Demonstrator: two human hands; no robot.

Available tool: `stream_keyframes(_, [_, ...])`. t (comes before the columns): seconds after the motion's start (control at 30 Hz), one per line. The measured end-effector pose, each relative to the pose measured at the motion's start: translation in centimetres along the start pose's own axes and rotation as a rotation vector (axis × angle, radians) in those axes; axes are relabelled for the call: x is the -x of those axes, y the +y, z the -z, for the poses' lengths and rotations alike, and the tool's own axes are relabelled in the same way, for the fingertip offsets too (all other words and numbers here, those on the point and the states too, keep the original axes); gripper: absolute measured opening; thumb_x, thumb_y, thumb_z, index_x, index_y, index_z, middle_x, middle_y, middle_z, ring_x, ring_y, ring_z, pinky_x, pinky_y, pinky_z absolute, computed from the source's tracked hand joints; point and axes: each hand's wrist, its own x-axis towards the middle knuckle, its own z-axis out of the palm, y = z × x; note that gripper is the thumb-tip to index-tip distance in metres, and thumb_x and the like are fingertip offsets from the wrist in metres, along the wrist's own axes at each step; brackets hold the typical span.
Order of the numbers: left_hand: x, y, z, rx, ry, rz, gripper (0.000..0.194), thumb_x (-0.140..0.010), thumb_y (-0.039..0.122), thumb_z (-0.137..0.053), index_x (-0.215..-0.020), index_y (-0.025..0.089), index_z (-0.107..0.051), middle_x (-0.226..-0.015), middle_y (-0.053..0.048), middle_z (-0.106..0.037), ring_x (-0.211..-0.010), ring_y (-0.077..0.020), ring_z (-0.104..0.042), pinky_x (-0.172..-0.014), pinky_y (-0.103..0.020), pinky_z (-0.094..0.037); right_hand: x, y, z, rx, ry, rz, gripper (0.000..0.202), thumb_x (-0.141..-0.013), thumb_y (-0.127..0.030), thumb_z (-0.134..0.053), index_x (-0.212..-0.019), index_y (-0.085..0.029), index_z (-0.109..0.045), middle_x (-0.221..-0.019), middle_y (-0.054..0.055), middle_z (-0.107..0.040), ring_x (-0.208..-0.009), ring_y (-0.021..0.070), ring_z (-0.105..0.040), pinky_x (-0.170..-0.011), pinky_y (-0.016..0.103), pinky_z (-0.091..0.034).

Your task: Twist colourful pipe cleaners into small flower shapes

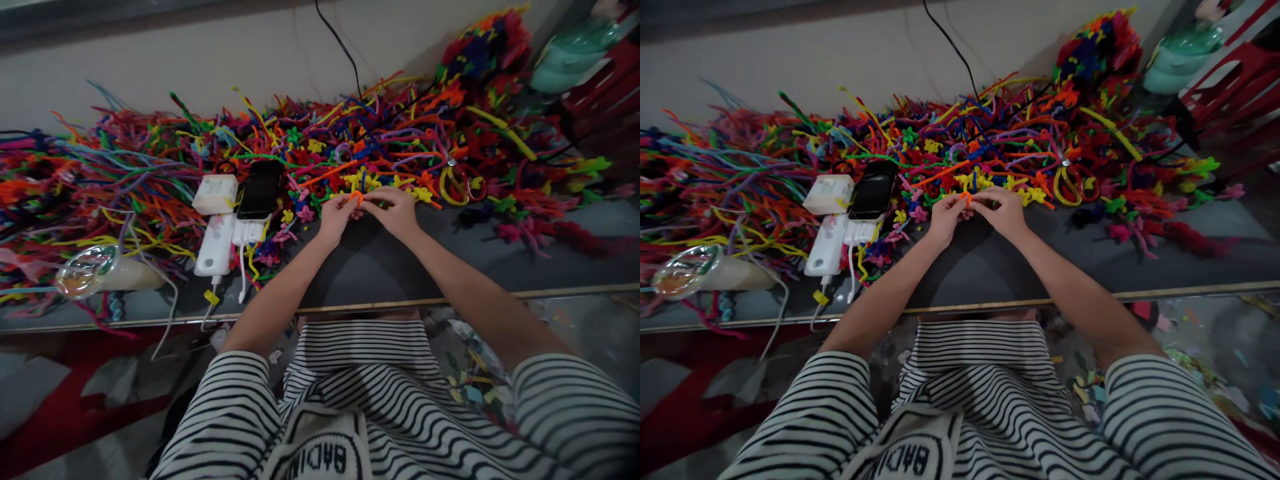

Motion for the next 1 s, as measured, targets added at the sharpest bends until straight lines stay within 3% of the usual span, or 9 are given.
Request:
stream_keyframes(0.17, [0.3, 0.4, -0.3, -0.014, 0.021, 0.034, 0.018, -0.082, 0.028, -0.079, -0.077, 0.015, -0.067, -0.060, 0.003, -0.068, -0.050, -0.0060, -0.062, -0.051, -0.015, -0.048, 0.2, -0.6, -0.1, 0.036, 0.040, 0.051, 0.016, -0.080, -0.043, -0.081, -0.081, -0.028, -0.081, -0.084, 0.003, -0.078, -0.079, 0.0203, -0.072, -0.076, 0.037, -0.059])
stream_keyframes(0.37, [0.2, 0.2, -0.4, -0.026, 0.022, 0.005, 0.022, -0.082, 0.031, -0.079, -0.074, 0.015, -0.066, -0.061, 0.002, -0.069, -0.050, -0.0050, -0.060, -0.052, -0.015, -0.048, 0.5, -0.6, -0.6, -0.032, 0.070, 0.024, 0.010, -0.082, -0.036, -0.078, -0.080, -0.027, -0.082, -0.083, 0.003, -0.078, -0.078, 0.0192, -0.072, -0.074, 0.036, -0.059])
stream_keyframes(0.63, [0.1, -0.1, -0.4, -0.046, 0.020, 0.007, 0.022, -0.084, 0.029, -0.078, -0.075, 0.015, -0.064, -0.063, 0.001, -0.069, -0.052, -0.0073, -0.062, -0.054, -0.019, -0.049, 0.3, 0.5, -1.3, -0.225, 0.051, -0.163, 0.021, -0.076, -0.043, -0.081, -0.077, -0.022, -0.080, -0.080, 0.005, -0.076, -0.069, 0.0178, -0.070, -0.066, 0.035, -0.059])
stream_keyframes(0.8, [0.3, 0.2, -0.4, -0.068, 0.037, 0.006, 0.025, -0.082, 0.027, -0.079, -0.069, 0.015, -0.061, -0.056, 0.003, -0.064, -0.046, -0.0055, -0.057, -0.047, -0.017, -0.043, 0.5, 0.1, -1.0, -0.133, 0.058, -0.086, 0.021, -0.078, -0.045, -0.079, -0.076, -0.025, -0.080, -0.081, 0.004, -0.077, -0.075, 0.0201, -0.071, -0.074, 0.039, -0.059])
stream_keyframes(1.0, [0.4, 0.3, -0.5, -0.073, 0.059, 0.003, 0.022, -0.084, 0.016, -0.073, -0.067, 0.015, -0.060, -0.052, 0.005, -0.062, -0.043, -0.0043, -0.055, -0.045, -0.015, -0.040, 0.8, -0.9, -0.8, -0.021, 0.071, 0.002, 0.012, -0.082, -0.036, -0.076, -0.073, -0.029, -0.079, -0.078, 0.002, -0.077, -0.076, 0.0211, -0.071, -0.076, 0.040, -0.058])
